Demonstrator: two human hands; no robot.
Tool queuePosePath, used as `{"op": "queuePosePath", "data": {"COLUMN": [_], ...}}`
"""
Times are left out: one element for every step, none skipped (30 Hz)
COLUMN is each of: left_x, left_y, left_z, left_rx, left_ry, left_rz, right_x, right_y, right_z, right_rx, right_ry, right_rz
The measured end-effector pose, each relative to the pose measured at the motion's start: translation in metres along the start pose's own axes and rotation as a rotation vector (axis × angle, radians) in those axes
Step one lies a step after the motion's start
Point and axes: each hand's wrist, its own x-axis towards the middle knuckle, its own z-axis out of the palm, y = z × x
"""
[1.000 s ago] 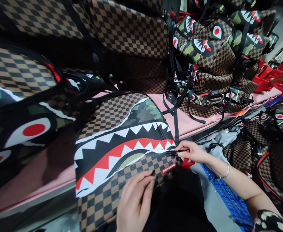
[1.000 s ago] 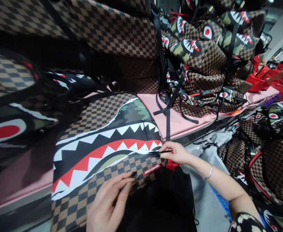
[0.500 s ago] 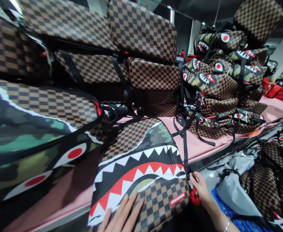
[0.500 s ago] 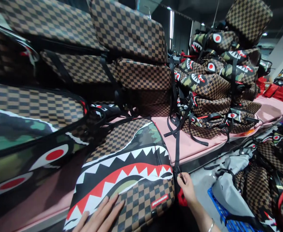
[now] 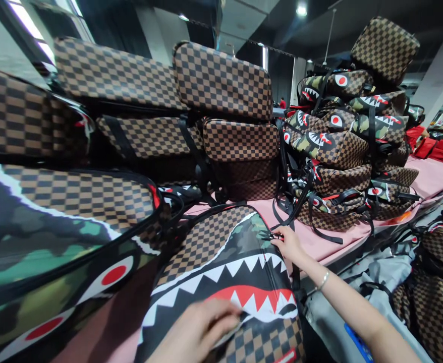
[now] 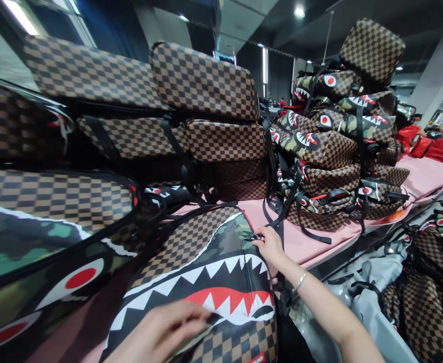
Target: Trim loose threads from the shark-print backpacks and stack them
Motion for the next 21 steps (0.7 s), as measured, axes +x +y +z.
{"op": "queuePosePath", "data": {"left_x": [0.029,0.058,0.084,0.108,0.129,0.146,0.159,0.169,0.176,0.181,0.184,0.186,0.187,0.188,0.188,0.188,0.188,0.187,0.187,0.187,0.187], "left_y": [-0.003,-0.009,-0.017,-0.027,-0.038,-0.048,-0.057,-0.064,-0.068,-0.071,-0.072,-0.071,-0.070,-0.068,-0.066,-0.064,-0.062,-0.061,-0.060,-0.059,-0.059], "left_z": [-0.006,-0.010,-0.010,-0.009,-0.007,-0.003,0.000,0.003,0.005,0.006,0.007,0.008,0.009,0.010,0.011,0.012,0.013,0.014,0.015,0.016,0.017], "left_rx": [-0.060,-0.115,-0.122,-0.118,-0.113,-0.109,-0.100,-0.086,-0.065,-0.038,-0.007,0.028,0.062,0.096,0.126,0.154,0.178,0.198,0.215,0.227,0.236], "left_ry": [0.034,0.138,0.188,0.229,0.268,0.303,0.329,0.348,0.359,0.365,0.369,0.372,0.375,0.379,0.381,0.383,0.385,0.385,0.386,0.387,0.388], "left_rz": [-0.086,-0.200,-0.248,-0.288,-0.326,-0.362,-0.392,-0.418,-0.438,-0.452,-0.464,-0.475,-0.485,-0.493,-0.497,-0.496,-0.486,-0.471,-0.454,-0.438,-0.425], "right_x": [0.010,0.019,0.025,0.031,0.035,0.038,0.040,0.042,0.044,0.046,0.048,0.050,0.051,0.053,0.054,0.054,0.055,0.055,0.056,0.057,0.058], "right_y": [-0.002,-0.003,-0.005,-0.007,-0.008,-0.010,-0.012,-0.013,-0.014,-0.016,-0.016,-0.017,-0.017,-0.017,-0.017,-0.017,-0.018,-0.018,-0.018,-0.018,-0.019], "right_z": [0.003,0.007,0.009,0.011,0.012,0.013,0.013,0.013,0.013,0.012,0.012,0.012,0.011,0.011,0.011,0.011,0.011,0.012,0.013,0.014,0.016], "right_rx": [-0.031,-0.063,-0.095,-0.128,-0.160,-0.191,-0.221,-0.248,-0.271,-0.290,-0.305,-0.316,-0.323,-0.326,-0.325,-0.321,-0.314,-0.303,-0.289,-0.271,-0.250], "right_ry": [0.001,0.001,-0.002,-0.007,-0.014,-0.022,-0.032,-0.043,-0.056,-0.070,-0.085,-0.100,-0.114,-0.126,-0.135,-0.142,-0.147,-0.150,-0.151,-0.150,-0.148], "right_rz": [0.006,0.011,0.015,0.018,0.020,0.022,0.023,0.024,0.024,0.023,0.022,0.020,0.017,0.016,0.015,0.014,0.014,0.015,0.017,0.020,0.024]}}
